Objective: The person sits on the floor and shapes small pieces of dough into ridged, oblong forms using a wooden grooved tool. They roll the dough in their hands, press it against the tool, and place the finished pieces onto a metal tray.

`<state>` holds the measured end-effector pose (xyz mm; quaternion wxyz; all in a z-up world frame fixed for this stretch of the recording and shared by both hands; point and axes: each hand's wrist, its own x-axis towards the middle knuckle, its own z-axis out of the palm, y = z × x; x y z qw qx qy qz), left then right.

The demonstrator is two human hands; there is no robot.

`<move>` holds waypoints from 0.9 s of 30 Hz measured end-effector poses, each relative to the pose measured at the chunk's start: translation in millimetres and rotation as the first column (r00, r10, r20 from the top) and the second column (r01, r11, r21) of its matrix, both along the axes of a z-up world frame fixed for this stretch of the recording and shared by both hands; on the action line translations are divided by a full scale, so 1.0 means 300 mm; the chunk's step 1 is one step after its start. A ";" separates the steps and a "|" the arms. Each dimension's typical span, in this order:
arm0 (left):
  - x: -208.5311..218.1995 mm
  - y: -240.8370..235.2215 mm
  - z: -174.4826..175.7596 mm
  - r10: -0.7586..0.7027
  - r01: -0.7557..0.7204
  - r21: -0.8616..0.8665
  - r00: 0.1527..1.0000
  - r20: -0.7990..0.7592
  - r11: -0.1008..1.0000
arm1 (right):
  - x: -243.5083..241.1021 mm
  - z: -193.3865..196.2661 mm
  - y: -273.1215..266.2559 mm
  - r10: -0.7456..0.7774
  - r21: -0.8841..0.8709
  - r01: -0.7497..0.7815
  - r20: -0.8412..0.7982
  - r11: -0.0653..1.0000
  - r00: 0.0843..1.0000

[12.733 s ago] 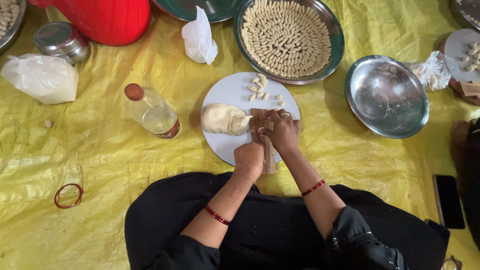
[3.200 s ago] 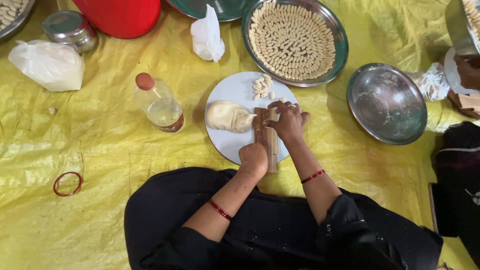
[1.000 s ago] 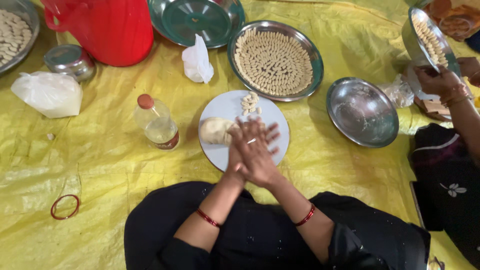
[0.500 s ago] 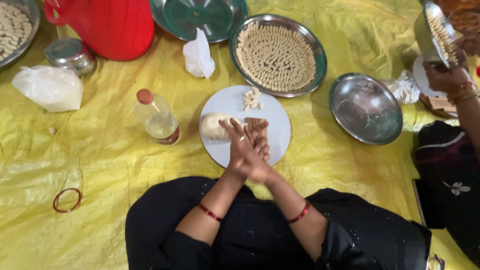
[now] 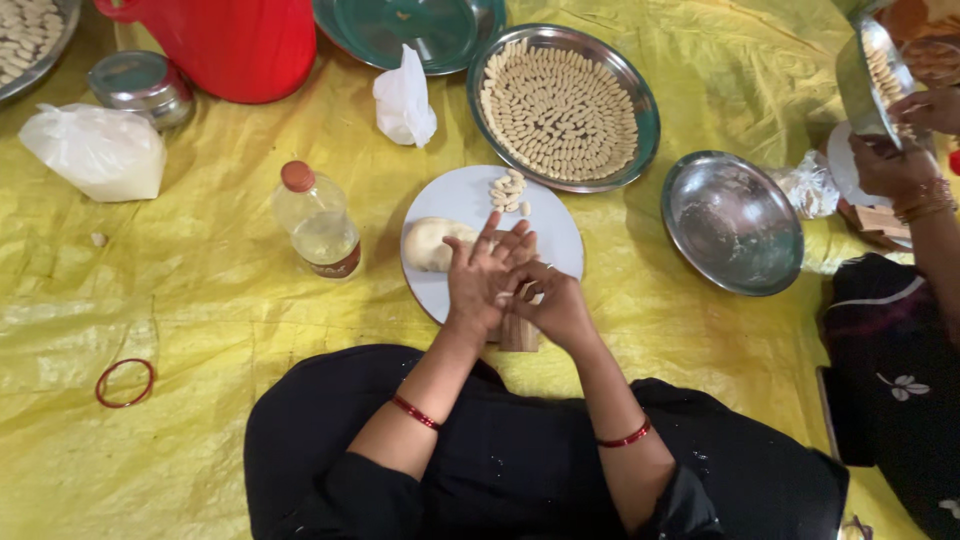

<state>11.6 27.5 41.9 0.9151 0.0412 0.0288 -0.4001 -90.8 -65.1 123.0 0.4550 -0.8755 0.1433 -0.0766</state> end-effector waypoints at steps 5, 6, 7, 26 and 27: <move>-0.004 -0.024 -0.106 -0.387 -0.462 0.740 0.645 0.659 0.489 | 0.062 -0.085 -0.173 -0.137 0.144 0.127 0.063 0.981 0.988; -0.026 -0.023 -0.109 -0.584 -0.740 0.626 0.402 0.705 0.246 | 0.070 -0.108 -0.192 -0.191 -0.015 0.191 -0.008 0.981 0.982; -0.045 -0.024 -0.104 -0.718 -0.759 0.627 0.337 0.609 0.176 | 0.079 -0.126 -0.208 -0.253 -0.180 0.238 -0.066 0.955 0.965; -0.137 -0.024 -0.053 -0.966 -0.759 0.649 0.204 0.157 -0.055 | 0.208 -0.171 -0.156 -0.269 -0.506 0.142 -0.186 0.851 0.945; -0.137 -0.030 -0.065 -0.967 -0.736 0.675 0.207 0.148 -0.054 | 0.213 -0.171 -0.159 -0.265 -0.511 0.146 -0.169 0.847 0.949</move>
